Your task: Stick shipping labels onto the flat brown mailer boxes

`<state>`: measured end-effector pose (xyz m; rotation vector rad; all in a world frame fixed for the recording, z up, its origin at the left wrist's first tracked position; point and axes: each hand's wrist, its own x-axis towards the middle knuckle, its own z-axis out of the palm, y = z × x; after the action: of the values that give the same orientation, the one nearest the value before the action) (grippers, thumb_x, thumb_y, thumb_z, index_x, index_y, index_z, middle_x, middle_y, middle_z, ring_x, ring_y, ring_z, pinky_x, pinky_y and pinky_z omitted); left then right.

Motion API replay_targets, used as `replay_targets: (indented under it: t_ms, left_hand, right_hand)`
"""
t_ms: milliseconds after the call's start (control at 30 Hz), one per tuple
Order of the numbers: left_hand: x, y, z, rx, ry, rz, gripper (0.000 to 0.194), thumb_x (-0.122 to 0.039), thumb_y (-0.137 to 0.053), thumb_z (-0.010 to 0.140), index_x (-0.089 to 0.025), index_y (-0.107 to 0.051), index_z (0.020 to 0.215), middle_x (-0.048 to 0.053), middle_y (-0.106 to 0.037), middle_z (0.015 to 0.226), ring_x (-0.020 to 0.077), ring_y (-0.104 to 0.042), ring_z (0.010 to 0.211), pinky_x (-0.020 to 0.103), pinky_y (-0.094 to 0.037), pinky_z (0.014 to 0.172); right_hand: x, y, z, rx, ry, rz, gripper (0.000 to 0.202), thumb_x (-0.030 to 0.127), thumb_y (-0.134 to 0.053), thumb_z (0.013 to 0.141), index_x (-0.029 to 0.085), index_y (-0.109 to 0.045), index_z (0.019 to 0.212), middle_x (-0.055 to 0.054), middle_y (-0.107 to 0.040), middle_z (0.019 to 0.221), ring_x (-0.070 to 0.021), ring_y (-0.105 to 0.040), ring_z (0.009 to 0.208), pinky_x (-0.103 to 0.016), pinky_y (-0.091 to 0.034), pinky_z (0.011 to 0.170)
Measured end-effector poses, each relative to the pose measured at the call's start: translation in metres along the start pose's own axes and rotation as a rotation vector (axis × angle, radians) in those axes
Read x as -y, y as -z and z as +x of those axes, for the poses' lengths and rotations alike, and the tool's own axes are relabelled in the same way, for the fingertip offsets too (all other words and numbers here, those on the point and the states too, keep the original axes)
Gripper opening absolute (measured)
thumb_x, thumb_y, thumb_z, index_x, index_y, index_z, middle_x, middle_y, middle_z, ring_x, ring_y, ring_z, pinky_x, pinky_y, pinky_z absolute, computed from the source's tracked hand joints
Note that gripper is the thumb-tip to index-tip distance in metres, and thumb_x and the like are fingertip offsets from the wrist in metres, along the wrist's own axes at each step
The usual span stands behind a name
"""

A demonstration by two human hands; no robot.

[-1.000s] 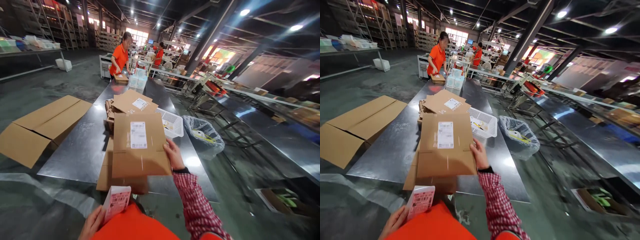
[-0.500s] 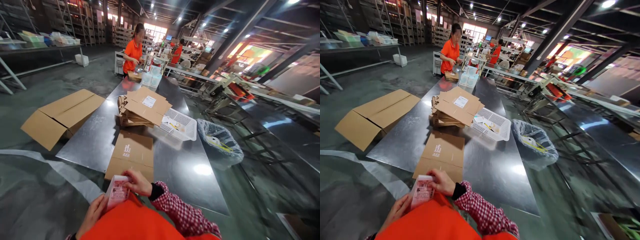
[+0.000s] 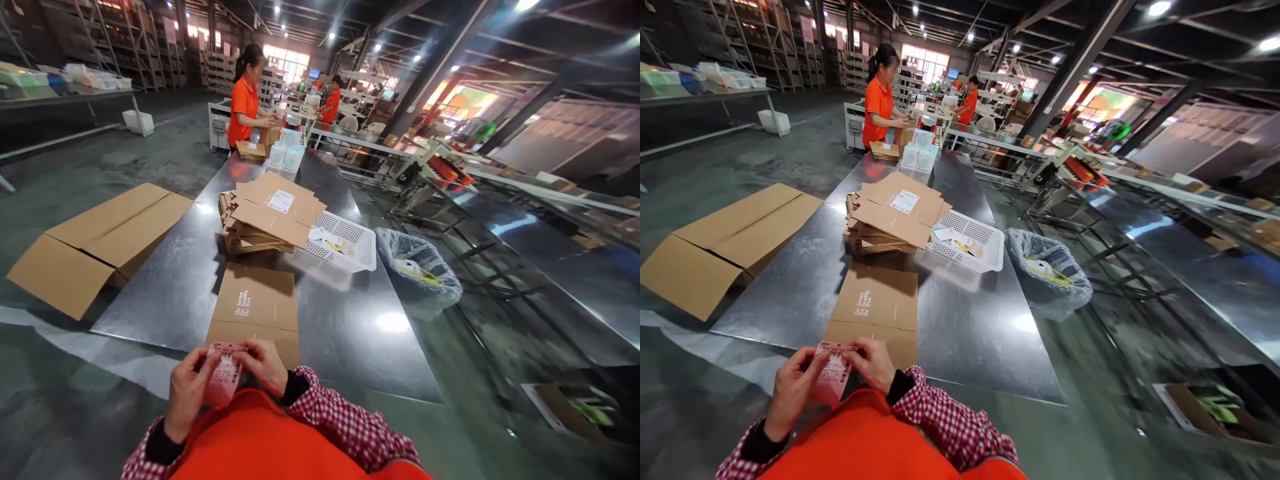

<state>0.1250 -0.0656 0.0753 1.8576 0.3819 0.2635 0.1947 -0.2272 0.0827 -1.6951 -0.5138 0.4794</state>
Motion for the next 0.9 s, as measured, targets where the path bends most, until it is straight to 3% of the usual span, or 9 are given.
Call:
replay_targets:
  t_ms: [67, 133, 300, 367, 433, 567, 667, 800, 900]
  left_hand:
    - [0.004, -0.001, 0.001, -0.019, -0.031, 0.067, 0.042, -0.057, -0.054, 0.08, -0.017, -0.064, 0.076, 0.0, -0.065, 0.066, 0.014, -0.058, 0.062, 0.02, -0.047, 0.057]
    - [0.011, 0.002, 0.001, 0.049, -0.072, 0.112, 0.045, -0.057, -0.048, 0.084, -0.016, -0.065, 0.077, 0.0, -0.065, 0.065, 0.0138, -0.058, 0.06, 0.02, -0.046, 0.055]
    - [0.047, 0.019, 0.0, 0.254, -0.22, 0.306, 0.04, -0.05, -0.045, 0.089, -0.019, -0.07, 0.083, 0.002, -0.069, 0.073, 0.0161, -0.064, 0.068, 0.022, -0.05, 0.061]
    - [0.059, 0.023, 0.0, 0.249, -0.32, 0.396, 0.039, -0.047, -0.043, 0.09, -0.021, -0.071, 0.083, 0.003, -0.069, 0.074, 0.0168, -0.066, 0.07, 0.024, -0.052, 0.064]
    - [0.066, 0.022, 0.002, 0.213, -0.441, 0.461, 0.037, -0.045, -0.043, 0.09, -0.024, -0.072, 0.085, 0.006, -0.07, 0.085, 0.0194, -0.067, 0.082, 0.029, -0.054, 0.073]
    - [0.07, 0.012, 0.008, 0.222, -0.579, 0.52, 0.032, -0.039, -0.045, 0.09, -0.025, -0.074, 0.085, 0.009, -0.065, 0.119, 0.0253, -0.059, 0.113, 0.04, -0.051, 0.093]
    - [0.077, 0.007, 0.012, 0.248, -0.562, 0.497, 0.034, -0.035, -0.044, 0.09, -0.023, -0.073, 0.079, 0.009, -0.063, 0.124, 0.0253, -0.058, 0.116, 0.04, -0.051, 0.094]
    - [0.088, 0.007, 0.017, 0.247, -0.547, 0.452, 0.035, -0.032, -0.043, 0.09, -0.022, -0.073, 0.075, 0.008, -0.065, 0.121, 0.0248, -0.059, 0.114, 0.038, -0.051, 0.094]
    - [0.088, 0.009, 0.02, 0.258, -0.534, 0.442, 0.035, -0.031, -0.041, 0.09, -0.021, -0.073, 0.077, 0.009, -0.067, 0.117, 0.0245, -0.061, 0.112, 0.039, -0.052, 0.093]
  right_hand:
    - [-0.009, -0.004, 0.002, -0.048, -0.038, 0.111, 0.03, 0.045, -0.058, 0.08, 0.017, -0.069, 0.084, -0.002, -0.064, 0.073, -0.0135, -0.056, 0.066, -0.025, -0.046, 0.061]
    - [-0.015, 0.004, 0.013, -0.122, -0.026, 0.144, 0.032, 0.047, -0.056, 0.081, 0.017, -0.068, 0.082, -0.001, -0.063, 0.071, -0.0127, -0.055, 0.064, -0.024, -0.046, 0.059]
    - [-0.025, 0.079, 0.08, -0.461, -0.022, 0.053, 0.032, 0.048, -0.055, 0.079, 0.017, -0.058, 0.076, 0.002, -0.054, 0.062, -0.0111, -0.049, 0.055, -0.022, -0.042, 0.049]
    - [-0.031, 0.106, 0.107, -0.465, -0.047, -0.101, 0.026, 0.042, -0.061, 0.073, 0.017, -0.058, 0.079, 0.002, -0.058, 0.067, -0.0117, -0.052, 0.06, -0.023, -0.044, 0.054]
    - [-0.038, 0.118, 0.125, -0.362, -0.077, -0.334, 0.026, 0.034, -0.066, 0.069, 0.016, -0.059, 0.087, 0.001, -0.062, 0.076, -0.0132, -0.056, 0.068, -0.025, -0.046, 0.063]
    - [-0.045, 0.114, 0.138, -0.218, -0.115, -0.67, 0.04, 0.024, -0.071, 0.065, 0.013, -0.059, 0.102, -0.006, -0.065, 0.093, -0.0191, -0.06, 0.086, -0.031, -0.047, 0.078]
    - [-0.042, 0.108, 0.132, -0.179, -0.097, -0.729, 0.059, 0.022, -0.074, 0.063, 0.012, -0.055, 0.118, -0.014, -0.06, 0.113, -0.0255, -0.057, 0.101, -0.037, -0.044, 0.089]
    - [-0.036, 0.095, 0.118, -0.3, -0.126, -0.996, 0.089, 0.042, -0.07, 0.071, 0.006, -0.029, 0.142, -0.028, -0.034, 0.141, -0.0368, -0.047, 0.118, -0.048, -0.036, 0.097]
    - [-0.038, 0.074, 0.113, -0.195, -0.016, -1.176, 0.074, 0.053, -0.052, 0.083, 0.013, -0.032, 0.143, -0.021, -0.03, 0.147, -0.0353, -0.031, 0.132, -0.051, -0.021, 0.107]
